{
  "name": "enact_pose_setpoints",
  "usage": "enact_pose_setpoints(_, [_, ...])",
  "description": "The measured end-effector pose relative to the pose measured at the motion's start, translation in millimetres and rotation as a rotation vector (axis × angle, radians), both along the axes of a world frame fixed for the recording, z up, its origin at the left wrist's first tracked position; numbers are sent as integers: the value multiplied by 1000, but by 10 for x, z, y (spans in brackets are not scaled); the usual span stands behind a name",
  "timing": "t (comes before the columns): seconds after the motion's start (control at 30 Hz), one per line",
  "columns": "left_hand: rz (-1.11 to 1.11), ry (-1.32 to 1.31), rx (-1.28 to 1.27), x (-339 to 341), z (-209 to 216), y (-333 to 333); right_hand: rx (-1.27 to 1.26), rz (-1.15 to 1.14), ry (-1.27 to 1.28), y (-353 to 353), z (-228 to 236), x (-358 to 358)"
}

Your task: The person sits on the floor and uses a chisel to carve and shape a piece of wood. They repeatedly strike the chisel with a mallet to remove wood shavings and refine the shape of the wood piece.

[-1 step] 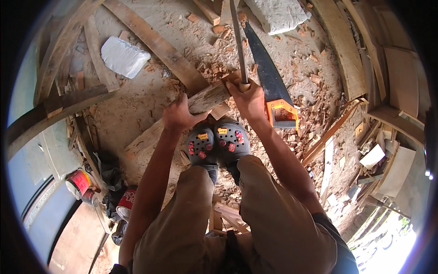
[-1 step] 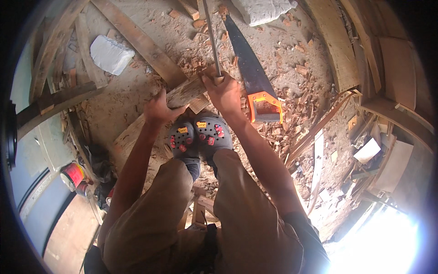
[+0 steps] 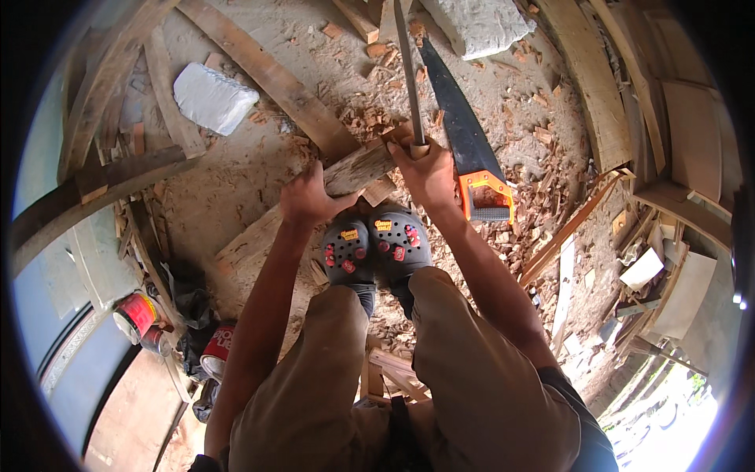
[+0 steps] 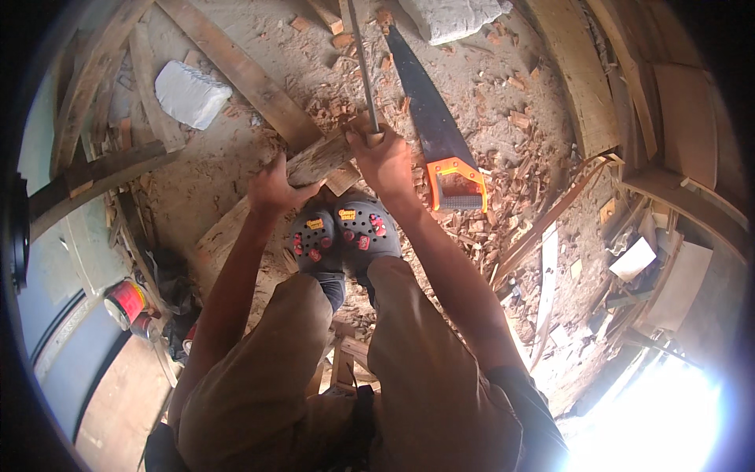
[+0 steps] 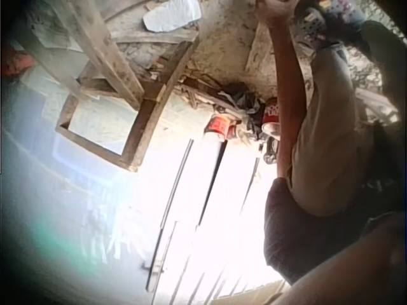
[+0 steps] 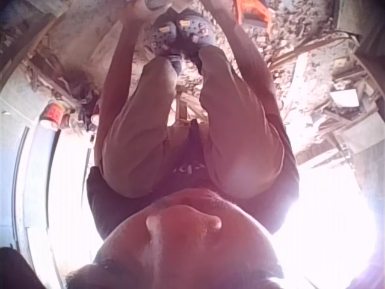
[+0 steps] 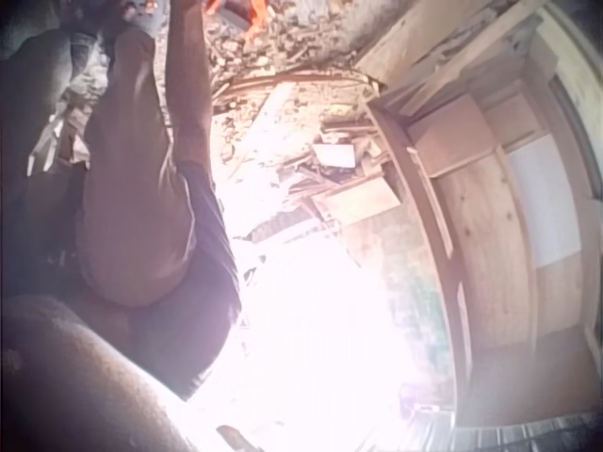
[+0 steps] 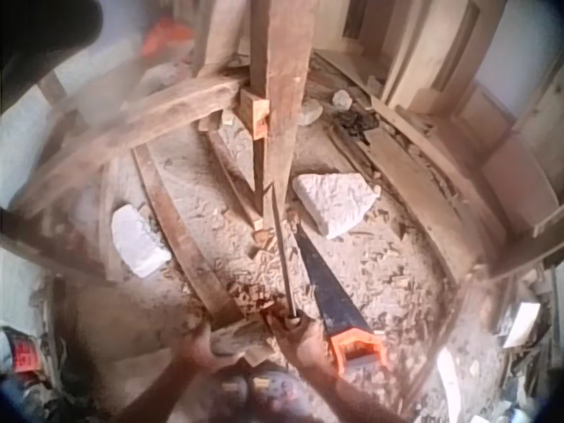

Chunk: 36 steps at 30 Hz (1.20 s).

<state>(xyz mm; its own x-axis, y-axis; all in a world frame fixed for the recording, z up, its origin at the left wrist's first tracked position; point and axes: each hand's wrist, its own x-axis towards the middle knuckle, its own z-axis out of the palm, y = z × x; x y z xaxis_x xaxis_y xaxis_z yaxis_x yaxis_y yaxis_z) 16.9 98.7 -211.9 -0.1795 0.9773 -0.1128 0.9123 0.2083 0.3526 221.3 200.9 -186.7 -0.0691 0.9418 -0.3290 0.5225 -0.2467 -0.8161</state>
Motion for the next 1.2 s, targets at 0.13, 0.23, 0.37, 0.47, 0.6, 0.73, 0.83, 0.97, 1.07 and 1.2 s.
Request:
enact_pose_setpoints(0.13, [1,9,-17,-14,-16,49,-82,-11,13,26,-28,-14])
enact_pose_setpoints(0.23, [2,9,-30,-19,-35,69,-80,-1,44,6,-56,-2])
enact_pose_setpoints(0.37, [1,21,49,-19,-64,55,15,-59,207,-191,-52,101])
enact_pose_setpoints(0.47, [4,34,25,-26,-88,42,-72,-171,305,-369,-6,330])
enact_pose_setpoints(0.6, [6,19,-6,-37,-107,36,-176,-274,236,-567,36,674])
enact_pose_setpoints(0.73, [-3,33,-39,-40,-116,38,-132,-132,59,-707,49,834])
enact_pose_setpoints(0.83, [-4,25,-33,-40,-120,43,-196,4,67,-695,51,796])
enact_pose_setpoints(0.97, [-14,17,0,-43,-122,43,-212,64,172,-503,31,670])
enact_pose_setpoints(1.07, [-15,26,16,-41,-117,42,-251,48,333,-382,-20,607])
enact_pose_setpoints(1.2, [-4,38,37,-30,-101,42,-316,157,290,-371,-123,575])
